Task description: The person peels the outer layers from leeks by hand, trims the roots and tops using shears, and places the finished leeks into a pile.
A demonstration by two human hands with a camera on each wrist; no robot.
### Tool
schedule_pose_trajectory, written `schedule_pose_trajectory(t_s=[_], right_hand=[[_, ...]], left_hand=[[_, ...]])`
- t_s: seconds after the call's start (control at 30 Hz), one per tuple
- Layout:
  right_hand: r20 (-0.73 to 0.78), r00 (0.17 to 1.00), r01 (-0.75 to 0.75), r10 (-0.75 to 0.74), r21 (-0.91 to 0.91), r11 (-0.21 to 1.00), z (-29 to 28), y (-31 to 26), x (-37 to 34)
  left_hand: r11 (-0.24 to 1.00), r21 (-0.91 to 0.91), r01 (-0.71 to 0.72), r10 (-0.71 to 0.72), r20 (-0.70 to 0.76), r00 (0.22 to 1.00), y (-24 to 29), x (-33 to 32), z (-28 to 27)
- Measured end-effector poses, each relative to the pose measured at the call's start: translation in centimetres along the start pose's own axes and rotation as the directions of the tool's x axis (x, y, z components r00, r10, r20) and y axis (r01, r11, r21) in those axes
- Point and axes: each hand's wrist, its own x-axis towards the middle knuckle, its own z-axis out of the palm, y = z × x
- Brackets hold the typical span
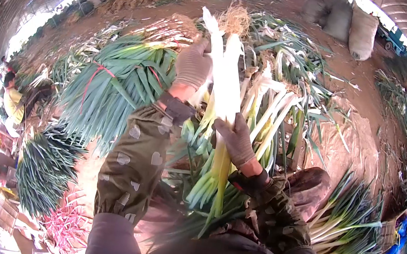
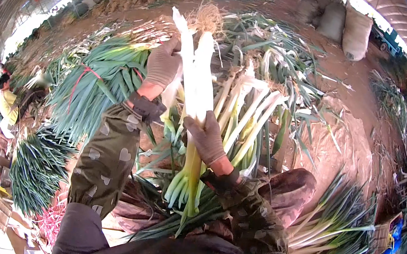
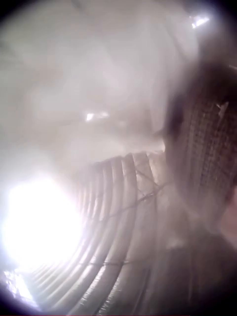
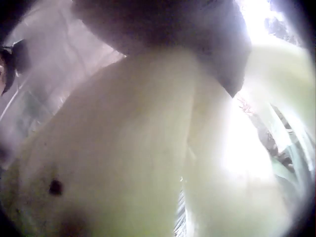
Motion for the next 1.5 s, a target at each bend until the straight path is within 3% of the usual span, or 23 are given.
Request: schedule_pose_trajectory(t_s=[0.03,0.07,0.13,0.2,0.23,0.27,0.33,0.4,0.47,0.5,0.53,0.57,0.6,0.63,0.67,0.83,0.93,1.03,1.13,1.27,1.37,1.47,1.5], right_hand=[[0.044,0.994,-0.103,0.099,0.095,0.990,-0.1,-1.6,-0.6],[0.066,0.995,-0.085,0.078,0.110,0.990,-0.1,-1.1,-0.8],[0.136,0.986,-0.122,0.098,0.175,0.977,-0.1,-1.9,-1.2],[0.235,0.954,-0.248,0.186,0.266,0.932,0.2,-5.0,-2.0],[0.294,0.939,-0.237,0.179,0.176,0.956,0.1,-4.4,-1.8],[0.306,0.940,-0.222,0.147,0.224,0.949,0.2,-4.5,-2.7],[0.308,0.949,-0.166,0.067,0.306,0.937,-0.5,-5.2,-4.9],[0.295,0.953,-0.040,-0.069,0.349,0.936,-1.5,-3.9,-5.0],[0.282,0.959,-0.095,0.008,0.296,0.950,-1.3,-3.5,-3.6],[0.269,0.962,-0.127,0.041,0.312,0.942,-0.7,-4.4,-3.0],[0.288,0.956,-0.144,0.065,0.261,0.955,-0.4,-4.5,-2.6],[0.307,0.948,-0.158,0.089,0.209,0.965,-0.1,-4.5,-2.2],[0.275,0.958,-0.118,0.076,0.137,0.984,0.0,-2.8,-2.1],[0.294,0.953,-0.114,0.072,0.128,0.985,0.1,-2.8,-2.3],[0.313,0.947,-0.112,0.071,0.115,0.987,0.0,-2.8,-2.7],[0.388,0.916,-0.186,0.099,0.192,0.964,-0.5,-3.5,-2.8],[0.401,0.912,-0.185,0.083,0.222,0.957,-0.3,-3.1,-2.8],[0.387,0.919,-0.129,0.072,0.124,0.984,0.1,-2.0,-2.6],[0.452,0.878,-0.237,0.155,0.130,0.963,0.6,-3.3,-3.6],[0.461,0.883,-0.202,0.089,0.202,0.958,0.8,-3.0,-6.7],[0.359,0.933,-0.118,0.023,0.245,0.962,-1.8,-2.7,-7.6],[-0.044,0.981,0.193,-0.189,0.129,0.973,-5.1,1.8,-3.3],[-0.099,0.994,0.061,-0.035,0.276,0.959,-5.8,1.5,-2.4]], left_hand=[[0.995,0.043,-0.090,0.091,-0.014,0.996,-0.2,0.5,-1.0],[0.911,0.336,-0.238,0.251,0.006,0.968,-0.6,1.5,-2.3],[0.458,0.780,-0.426,0.482,0.185,0.856,-1.9,4.7,-5.3],[0.481,0.787,-0.386,0.495,0.119,0.861,-3.6,8.9,-8.4],[0.357,0.874,-0.330,0.520,0.108,0.847,-4.3,10.7,-10.3],[0.511,0.844,-0.163,0.274,0.019,0.961,-3.2,11.8,-14.2],[0.564,0.798,0.211,-0.152,-0.151,0.977,-2.7,13.8,-20.5],[0.649,0.724,0.234,-0.183,-0.149,0.972,-3.7,13.1,-21.9],[0.792,0.608,-0.060,0.041,0.045,0.998,-3.8,11.6,-19.4],[0.765,0.480,-0.430,0.369,0.220,0.903,-4.0,9.8,-17.5],[0.624,0.313,-0.716,0.641,0.319,0.698,-4.0,8.0,-15.4],[0.857,0.012,-0.515,0.479,0.349,0.805,1.3,3.0,-13.4],[0.923,-0.376,-0.082,0.254,0.435,0.864,-0.3,1.2,-11.1],[0.664,-0.655,0.362,0.014,0.494,0.869,-1.9,-0.5,-8.7],[0.478,-0.795,0.373,0.206,0.514,0.833,-2.9,-1.7,-7.6],[0.123,-0.814,0.568,0.303,0.576,0.759,-2.1,-5.0,-4.2],[0.471,-0.727,0.500,0.187,0.636,0.748,-4.5,-3.4,-3.6],[0.928,-0.361,0.095,0.072,0.424,0.903,-6.1,-2.1,-3.3],[0.929,-0.366,0.051,-0.019,0.089,0.996,-9.8,0.9,-3.7],[0.995,0.004,0.098,-0.097,-0.125,0.987,-11.4,6.8,-10.5],[0.954,0.296,0.049,-0.008,-0.138,0.990,-10.5,11.1,-15.7],[0.927,0.361,-0.098,0.097,0.021,0.995,-4.9,12.9,-15.7],[0.928,0.338,-0.154,0.127,0.101,0.987,-3.2,12.3,-15.0]])
